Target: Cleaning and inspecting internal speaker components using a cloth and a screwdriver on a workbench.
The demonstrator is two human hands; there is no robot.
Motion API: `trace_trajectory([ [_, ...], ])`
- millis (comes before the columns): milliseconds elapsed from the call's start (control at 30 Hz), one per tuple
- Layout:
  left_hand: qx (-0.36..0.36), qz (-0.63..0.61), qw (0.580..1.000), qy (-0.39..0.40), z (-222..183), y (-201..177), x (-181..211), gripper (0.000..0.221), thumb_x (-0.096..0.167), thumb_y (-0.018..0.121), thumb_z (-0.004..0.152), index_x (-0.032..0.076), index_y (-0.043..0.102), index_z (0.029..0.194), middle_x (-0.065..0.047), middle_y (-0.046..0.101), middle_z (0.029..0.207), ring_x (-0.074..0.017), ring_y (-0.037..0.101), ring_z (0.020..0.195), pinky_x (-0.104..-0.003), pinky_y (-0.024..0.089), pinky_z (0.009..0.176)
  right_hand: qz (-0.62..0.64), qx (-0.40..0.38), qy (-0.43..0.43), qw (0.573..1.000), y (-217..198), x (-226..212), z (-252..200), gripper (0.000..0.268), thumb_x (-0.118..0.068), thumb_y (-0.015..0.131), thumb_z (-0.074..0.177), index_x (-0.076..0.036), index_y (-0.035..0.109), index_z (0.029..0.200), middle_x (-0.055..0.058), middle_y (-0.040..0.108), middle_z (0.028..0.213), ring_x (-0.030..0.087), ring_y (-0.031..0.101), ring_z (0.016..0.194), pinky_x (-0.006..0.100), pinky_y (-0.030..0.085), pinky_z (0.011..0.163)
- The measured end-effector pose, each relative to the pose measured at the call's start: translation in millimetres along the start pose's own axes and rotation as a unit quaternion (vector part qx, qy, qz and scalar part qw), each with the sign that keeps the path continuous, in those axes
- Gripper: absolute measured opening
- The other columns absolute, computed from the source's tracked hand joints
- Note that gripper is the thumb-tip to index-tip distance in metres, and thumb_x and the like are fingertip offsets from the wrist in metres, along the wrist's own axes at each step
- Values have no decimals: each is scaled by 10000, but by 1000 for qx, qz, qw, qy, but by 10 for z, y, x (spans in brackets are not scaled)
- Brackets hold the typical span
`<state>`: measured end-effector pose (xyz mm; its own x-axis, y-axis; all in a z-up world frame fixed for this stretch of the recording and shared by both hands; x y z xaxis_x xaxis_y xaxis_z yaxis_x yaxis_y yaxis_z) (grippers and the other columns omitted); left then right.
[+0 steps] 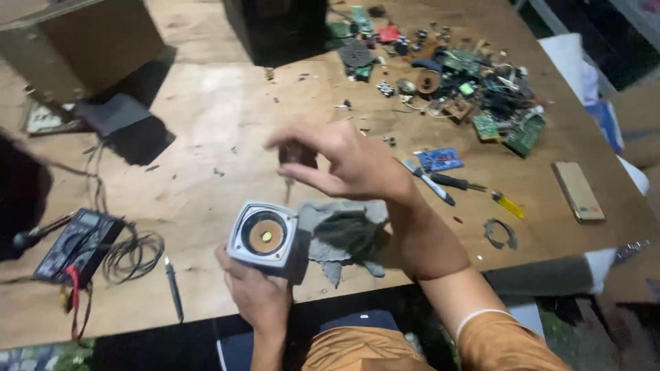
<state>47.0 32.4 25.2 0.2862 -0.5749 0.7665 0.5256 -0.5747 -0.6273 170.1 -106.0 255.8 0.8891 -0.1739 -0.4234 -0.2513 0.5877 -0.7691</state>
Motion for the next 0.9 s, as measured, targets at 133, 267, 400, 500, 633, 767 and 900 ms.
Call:
trace_trajectory([
  [133, 28, 10, 999, 30, -29, -18, 2, 911, 119, 722, 775, -2, 176, 1494, -309, 589, 1208, -566, 549, 955, -638, 452, 703, 18, -57, -22, 998, 171, -6, -9, 209, -112, 657, 1022, -30, 622, 1210, 66, 754, 944, 161, 729, 734, 272, 561, 628],
  [267, 26, -8, 999, 41, -22, -56, 68, 934, 275, 772, 816, 17, 185, 1496, -267, 574, 1290, -540, 563, 1016, -613, 479, 731, -12, -34, -17, 999, 180, 50, -10, 196, -117, 683, 1013, -26, 642, 1181, 56, 763, 938, 159, 716, 733, 271, 547, 624],
  [400, 31, -5, 998, 51, -19, -70, 93, 918, 249, 772, 818, 15, 189, 1487, -273, 574, 1301, -543, 568, 1022, -607, 481, 747, -18, -36, -20, 999, 185, 38, -13, 182, -124, 685, 1011, -36, 640, 1164, 63, 741, 945, 175, 705, 743, 282, 541, 603],
  [500, 22, -7, 999, 45, -22, -52, 60, 962, 251, 811, 798, 38, 177, 1489, -281, 577, 1253, -506, 591, 1021, -597, 514, 750, -15, -31, -32, 999, 186, -12, -5, 174, -127, 691, 1012, -37, 637, 1151, 59, 738, 941, 164, 702, 738, 264, 544, 586],
  [633, 21, -15, 999, 38, -16, -59, 63, 980, 355, 806, 805, 53, 175, 1490, -260, 573, 1280, -513, 573, 1000, -606, 490, 726, -22, -35, -26, 999, 228, -13, 0, 197, -119, 695, 1007, -29, 637, 1172, 70, 743, 974, 166, 706, 749, 262, 542, 552],
  [767, 21, -11, 999, 46, -13, -68, 81, 979, 266, 816, 791, 48, 168, 1493, -254, 578, 1265, -504, 581, 1026, -596, 498, 763, -13, -40, -10, 999, 222, 5, -1, 183, -142, 684, 1012, -50, 631, 1161, 50, 745, 906, 163, 688, 711, 273, 513, 557],
  [900, 25, -8, 998, 58, -25, -50, 49, 994, 205, 820, 783, 47, 155, 1505, -257, 577, 1272, -489, 587, 1035, -584, 513, 799, -7, -45, 0, 999, 221, -13, 13, 169, -142, 673, 1015, -53, 634, 1153, 40, 746, 877, 161, 693, 709, 273, 517, 566],
])
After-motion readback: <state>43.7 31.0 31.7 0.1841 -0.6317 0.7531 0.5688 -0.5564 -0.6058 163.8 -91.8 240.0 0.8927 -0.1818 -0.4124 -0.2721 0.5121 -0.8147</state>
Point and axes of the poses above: each hand's wrist, its own z-axis towards the middle knuckle, its own y-axis out of the palm, x = y × z, the point moved 6 cm from there along z, towards the middle knuckle
